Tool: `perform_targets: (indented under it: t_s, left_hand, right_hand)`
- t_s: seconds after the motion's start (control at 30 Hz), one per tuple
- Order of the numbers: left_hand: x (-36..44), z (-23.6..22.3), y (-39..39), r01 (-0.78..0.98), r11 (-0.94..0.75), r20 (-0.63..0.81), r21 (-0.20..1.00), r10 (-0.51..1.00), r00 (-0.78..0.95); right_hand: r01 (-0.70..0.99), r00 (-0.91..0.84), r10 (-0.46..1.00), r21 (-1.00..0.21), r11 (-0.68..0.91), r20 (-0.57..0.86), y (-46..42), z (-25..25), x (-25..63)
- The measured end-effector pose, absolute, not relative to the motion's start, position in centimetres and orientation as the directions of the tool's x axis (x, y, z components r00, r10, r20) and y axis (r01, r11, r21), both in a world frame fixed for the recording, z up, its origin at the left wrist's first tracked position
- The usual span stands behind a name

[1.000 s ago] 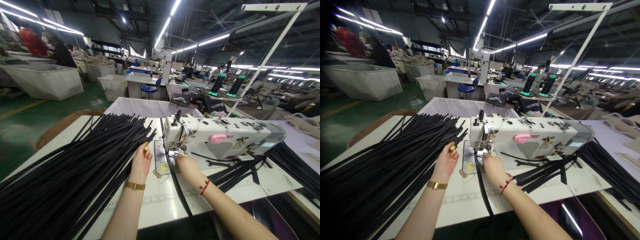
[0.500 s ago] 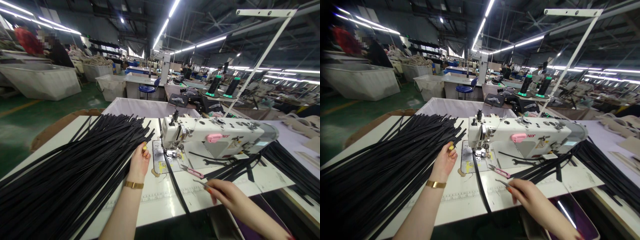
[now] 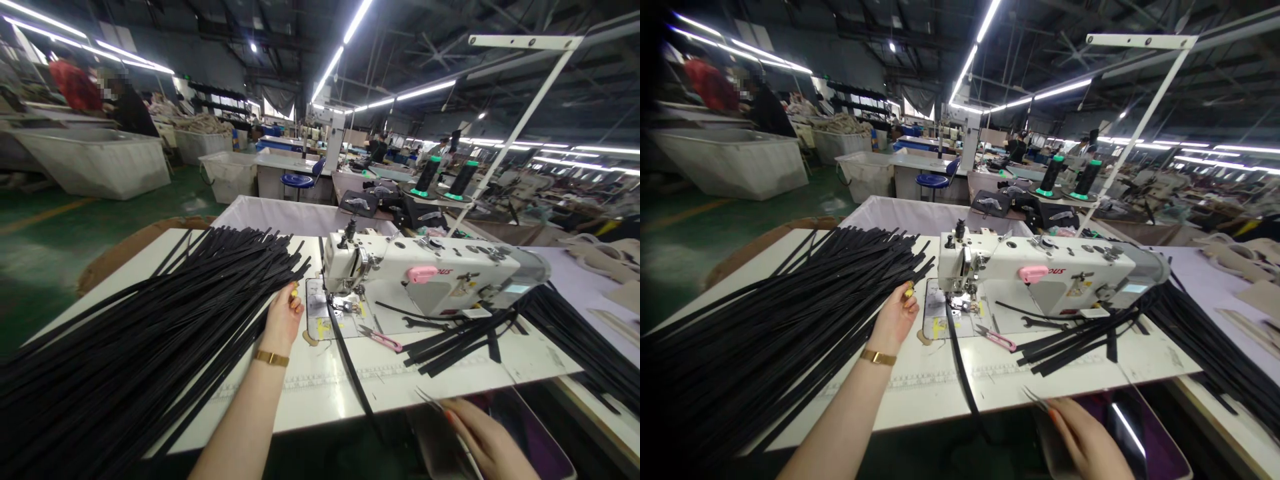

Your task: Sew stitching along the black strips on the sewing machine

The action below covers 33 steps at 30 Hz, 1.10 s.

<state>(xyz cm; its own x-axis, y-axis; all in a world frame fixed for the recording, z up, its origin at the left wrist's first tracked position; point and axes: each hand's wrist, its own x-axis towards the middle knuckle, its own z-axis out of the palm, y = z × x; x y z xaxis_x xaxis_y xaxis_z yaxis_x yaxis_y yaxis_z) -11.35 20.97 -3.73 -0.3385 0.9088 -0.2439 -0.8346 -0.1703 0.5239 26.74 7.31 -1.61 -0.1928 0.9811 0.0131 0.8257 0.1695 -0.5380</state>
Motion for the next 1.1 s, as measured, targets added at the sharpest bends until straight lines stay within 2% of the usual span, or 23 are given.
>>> perform_targets:
  t_s: [0.07, 0.17, 0.27, 0.33, 1.1]
  left_hand:
    - [-11.5, -4.1, 21.0, -0.829, -0.167, -0.25, 0.533, 0.905, -0.343]
    - [-11.5, -4.4, 21.3, -0.825, -0.161, -0.257, 0.542, 0.903, -0.345]
    - [-11.5, -4.5, 21.5, -0.823, -0.154, -0.26, 0.547, 0.903, -0.342]
    - [-11.4, -4.5, 21.6, -0.822, -0.147, -0.264, 0.55, 0.903, -0.338]
    - [-11.2, -4.3, 21.7, -0.827, -0.143, -0.273, 0.544, 0.902, -0.335]
  right_hand:
    - [0.801, -0.306, 0.949, -0.519, 0.299, 0.073, 11.5, -1.5, 22.7]
    - [0.806, -0.402, 0.897, -0.392, 0.443, 0.185, 17.2, -0.8, 17.1]
    - [0.844, -0.415, 0.879, -0.262, 0.469, 0.237, 20.9, -0.3, 13.7]
    - [0.858, -0.404, 0.881, -0.231, 0.458, 0.247, 22.2, -0.4, 12.5]
    - [0.768, -0.437, 0.856, -0.379, 0.516, 0.278, 24.9, -2.9, 11.3]
